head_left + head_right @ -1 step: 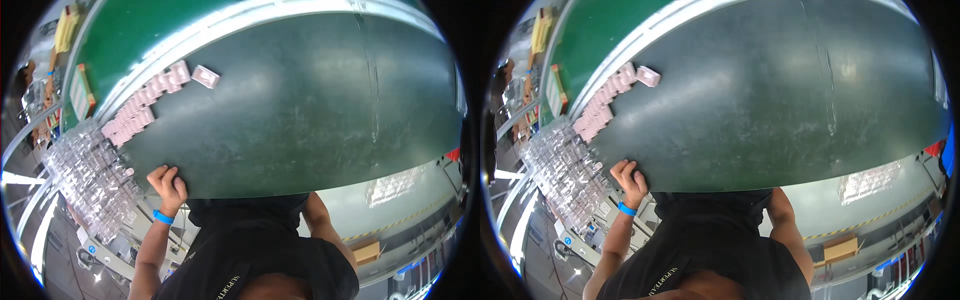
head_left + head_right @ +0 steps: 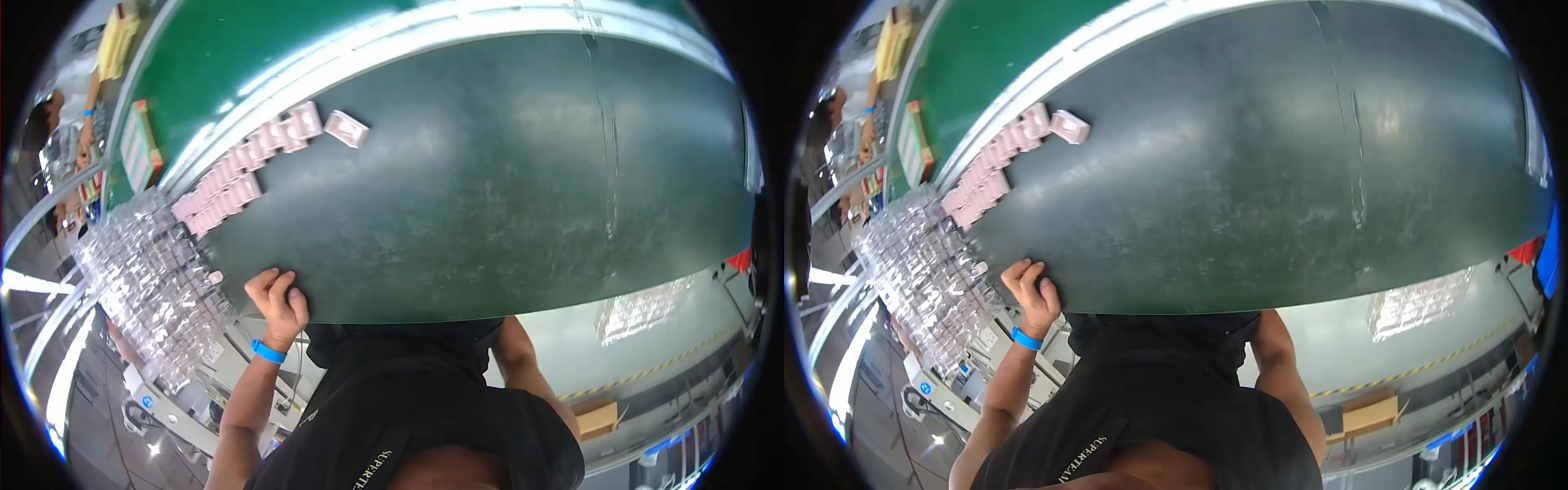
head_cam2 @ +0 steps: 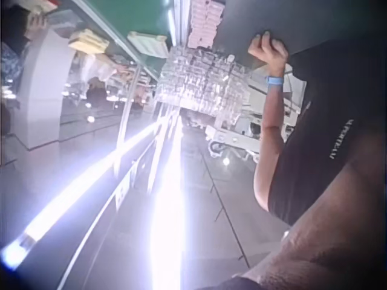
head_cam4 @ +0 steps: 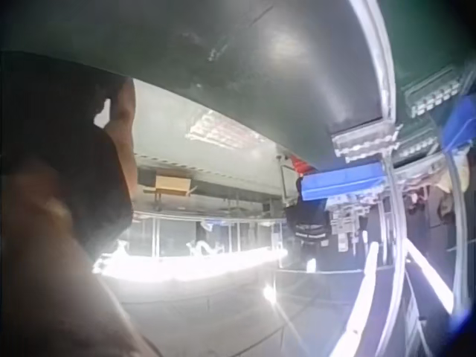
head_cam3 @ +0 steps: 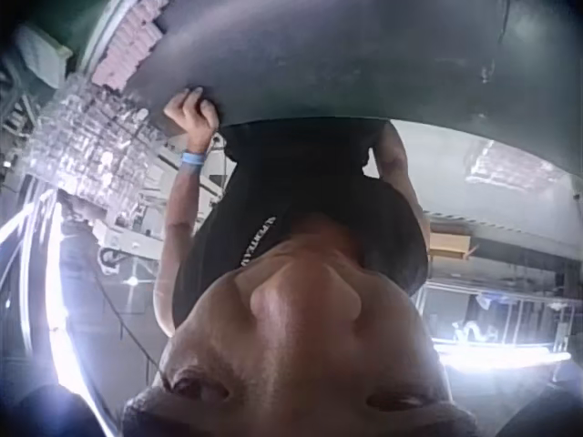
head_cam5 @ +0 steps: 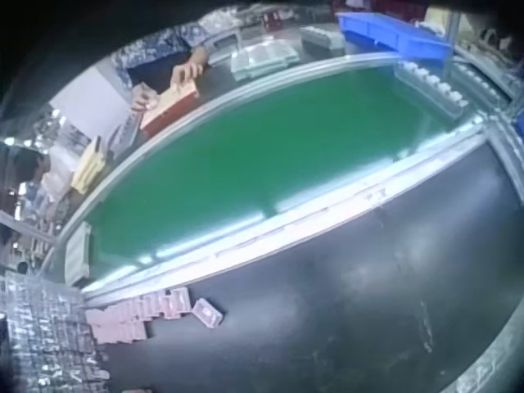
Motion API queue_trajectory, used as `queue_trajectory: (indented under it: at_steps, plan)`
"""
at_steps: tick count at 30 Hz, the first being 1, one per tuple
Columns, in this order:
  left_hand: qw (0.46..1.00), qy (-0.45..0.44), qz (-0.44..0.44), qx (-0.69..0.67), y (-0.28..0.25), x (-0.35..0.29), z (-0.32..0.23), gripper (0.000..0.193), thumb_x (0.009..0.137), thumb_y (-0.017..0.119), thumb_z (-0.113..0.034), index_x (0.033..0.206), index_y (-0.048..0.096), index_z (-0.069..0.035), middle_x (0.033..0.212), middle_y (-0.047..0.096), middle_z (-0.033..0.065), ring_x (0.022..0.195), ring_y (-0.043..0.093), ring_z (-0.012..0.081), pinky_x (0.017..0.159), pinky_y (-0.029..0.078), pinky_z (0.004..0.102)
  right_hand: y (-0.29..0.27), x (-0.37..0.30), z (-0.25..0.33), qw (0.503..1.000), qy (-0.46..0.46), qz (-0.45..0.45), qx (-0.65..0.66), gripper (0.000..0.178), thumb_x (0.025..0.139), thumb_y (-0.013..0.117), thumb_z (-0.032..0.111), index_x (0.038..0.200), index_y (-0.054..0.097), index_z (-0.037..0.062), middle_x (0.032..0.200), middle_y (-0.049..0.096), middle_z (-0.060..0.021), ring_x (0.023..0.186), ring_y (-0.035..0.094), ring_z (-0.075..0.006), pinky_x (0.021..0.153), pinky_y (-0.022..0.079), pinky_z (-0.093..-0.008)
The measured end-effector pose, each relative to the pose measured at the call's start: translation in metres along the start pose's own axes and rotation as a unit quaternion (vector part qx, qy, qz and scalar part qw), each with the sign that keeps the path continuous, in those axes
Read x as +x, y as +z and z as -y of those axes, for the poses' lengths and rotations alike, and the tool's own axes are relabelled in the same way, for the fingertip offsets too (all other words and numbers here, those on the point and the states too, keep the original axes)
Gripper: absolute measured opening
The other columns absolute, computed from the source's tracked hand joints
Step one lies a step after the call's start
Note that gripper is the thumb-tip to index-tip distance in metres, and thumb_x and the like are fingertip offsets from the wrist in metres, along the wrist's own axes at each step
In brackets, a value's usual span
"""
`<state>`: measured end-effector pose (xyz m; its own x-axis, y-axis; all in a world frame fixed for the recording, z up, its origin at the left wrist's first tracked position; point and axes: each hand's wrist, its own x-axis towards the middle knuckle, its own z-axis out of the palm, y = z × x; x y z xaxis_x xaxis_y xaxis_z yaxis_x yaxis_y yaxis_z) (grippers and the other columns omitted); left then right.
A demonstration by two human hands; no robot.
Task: Assembling small electronic components into plastic trays on a factory production line.
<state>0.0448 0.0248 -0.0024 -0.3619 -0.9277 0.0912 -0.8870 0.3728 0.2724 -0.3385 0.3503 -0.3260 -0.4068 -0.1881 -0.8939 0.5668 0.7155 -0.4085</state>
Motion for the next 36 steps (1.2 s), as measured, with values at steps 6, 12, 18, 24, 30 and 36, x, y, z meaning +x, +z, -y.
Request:
queue_trajectory:
  at_steps: [6, 12, 18, 24, 30, 36]
  plan:
    - [0.999, -0.004, -0.047, -0.021, 0.002, 0.012, -0.009, 0.031, 0.075, 0.065, -0.002, 0.105, 0.069, -0.008, 0.112, 0.056, 0.0159, 0.096, 0.053, 0.0307, 0.078, 0.049, 0.0396, 0.055, 0.054, 0.060, 0.988, -0.117, 0.048, 0.083, 0.033, 0.106, 0.047, 0.023, 0.120, 0.066, 0.0001, 0.102, 0.071, -0.0098, 0.096, 0.066, -0.0231, 0.089, 0.050, -0.0358]
    - [0.996, 0.000, -0.074, -0.056, -0.006, 0.020, -0.017, 0.031, 0.076, 0.066, -0.001, 0.106, 0.071, -0.006, 0.106, 0.059, 0.0155, 0.095, 0.057, 0.0320, 0.081, 0.049, 0.0405, 0.076, 0.058, 0.105, 0.956, -0.240, 0.083, 0.150, 0.035, 0.106, 0.047, 0.022, 0.124, 0.066, -0.0012, 0.106, 0.073, -0.0117, 0.100, 0.067, -0.0246, 0.094, 0.050, -0.0363]
    - [0.985, 0.037, -0.148, -0.078, 0.003, 0.018, -0.011, 0.023, 0.079, 0.067, -0.003, 0.101, 0.071, -0.010, 0.100, 0.058, 0.0093, 0.086, 0.055, 0.0292, 0.074, 0.049, 0.0405, 0.062, -0.023, 0.178, 0.887, -0.388, 0.046, -0.247, 0.031, 0.102, 0.057, 0.019, 0.117, 0.068, -0.0056, 0.103, 0.074, -0.0165, 0.099, 0.070, -0.0203, 0.089, 0.052, -0.0338]
    - [0.977, 0.051, -0.178, -0.107, 0.004, 0.015, -0.008, 0.019, 0.081, 0.067, -0.007, 0.099, 0.071, -0.010, 0.097, 0.057, 0.0085, 0.088, 0.055, 0.0289, 0.075, 0.049, 0.0417, 0.065, -0.221, 0.266, 0.754, -0.460, 0.159, -0.441, 0.027, 0.098, 0.062, 0.017, 0.116, 0.071, -0.0011, 0.092, 0.073, -0.0164, 0.082, 0.069, -0.0211, 0.077, 0.054, -0.0333]
    - [0.976, 0.033, -0.174, -0.128, 0.004, 0.012, -0.006, 0.016, 0.083, 0.069, -0.009, 0.098, 0.071, -0.010, 0.097, 0.057, 0.0079, 0.089, 0.056, 0.0288, 0.077, 0.050, 0.0423, 0.135, -0.311, 0.332, 0.668, -0.585, 0.293, -0.354, 0.027, 0.096, 0.065, 0.017, 0.116, 0.070, -0.0004, 0.099, 0.073, -0.0077, 0.088, 0.067, -0.0160, 0.079, 0.053, -0.0317]
    - [0.974, 0.010, -0.165, -0.156, 0.000, 0.014, -0.006, 0.014, 0.084, 0.070, -0.009, 0.097, 0.073, -0.009, 0.097, 0.059, 0.0062, 0.087, 0.057, 0.0265, 0.075, 0.049, 0.0405, 0.238, -0.260, 0.408, 0.609, -0.704, 0.127, -0.342, 0.040, 0.090, 0.066, 0.012, 0.129, 0.064, 0.0058, 0.102, 0.066, -0.0144, 0.094, 0.065, -0.0299, 0.088, 0.053, -0.0367]
